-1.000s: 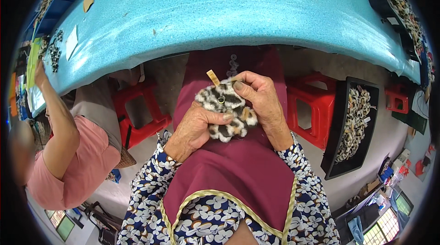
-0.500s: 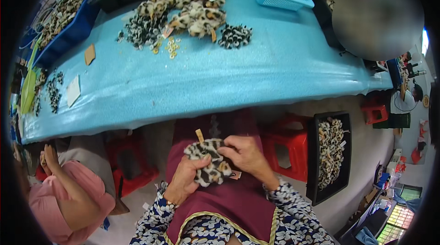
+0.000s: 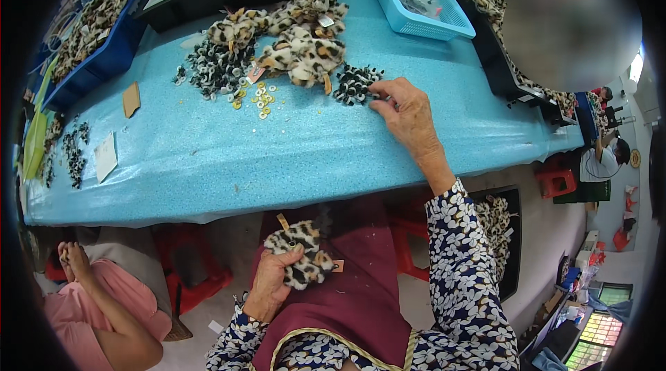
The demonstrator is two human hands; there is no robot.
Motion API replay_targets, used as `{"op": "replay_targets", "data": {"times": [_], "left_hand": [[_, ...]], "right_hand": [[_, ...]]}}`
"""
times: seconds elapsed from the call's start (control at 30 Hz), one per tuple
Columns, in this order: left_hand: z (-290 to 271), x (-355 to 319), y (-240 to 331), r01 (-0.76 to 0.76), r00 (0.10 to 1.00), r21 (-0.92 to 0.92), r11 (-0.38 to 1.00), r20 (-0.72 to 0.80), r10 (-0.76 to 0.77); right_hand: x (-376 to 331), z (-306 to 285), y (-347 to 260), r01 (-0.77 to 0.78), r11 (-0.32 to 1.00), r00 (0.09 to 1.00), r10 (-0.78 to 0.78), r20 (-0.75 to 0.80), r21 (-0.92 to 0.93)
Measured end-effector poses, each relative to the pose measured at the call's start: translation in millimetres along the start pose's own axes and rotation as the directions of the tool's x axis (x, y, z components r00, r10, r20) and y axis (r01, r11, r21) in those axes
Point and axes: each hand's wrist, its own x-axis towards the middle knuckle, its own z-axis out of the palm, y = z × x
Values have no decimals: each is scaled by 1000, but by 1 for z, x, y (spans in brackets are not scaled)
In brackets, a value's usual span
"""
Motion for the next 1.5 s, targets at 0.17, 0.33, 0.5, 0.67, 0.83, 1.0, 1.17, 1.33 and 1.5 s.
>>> {"op": "replay_targets", "data": {"times": [0.17,0.33,0.5,0.67,0.83,1.0,1.17,1.33,1.5], "left_hand": [[-3,5,4,-8,1000,-22,1000,18,8],[-5,9,5,-17,1000,-22,1000,22,18],[-3,8,3,-5,999,-3,1000,33,5],[-1,1,3,-30,998,25,999,55,29],[7,4,11,-54,995,34,998,81,51],[7,1,7,-62,998,-14,998,26,63],[14,-4,2,-61,998,-3,998,15,61],[17,-6,-4,-31,999,32,999,19,30],[16,-5,-6,-30,999,54,998,23,29]], "right_hand": [[-6,-14,8,70,997,994,-72,86,29],[-13,-29,9,-4,997,991,-5,130,75],[-18,-39,-2,-74,997,990,73,119,0],[-20,-11,7,-39,989,994,54,96,-145],[-27,-31,-9,-188,952,982,181,52,243],[-97,-20,-63,-475,538,880,290,377,696],[-152,27,-83,-696,205,707,365,606,688],[-172,43,-76,-717,252,693,356,627,650],[-173,45,-75,-698,270,713,352,606,663]]}}
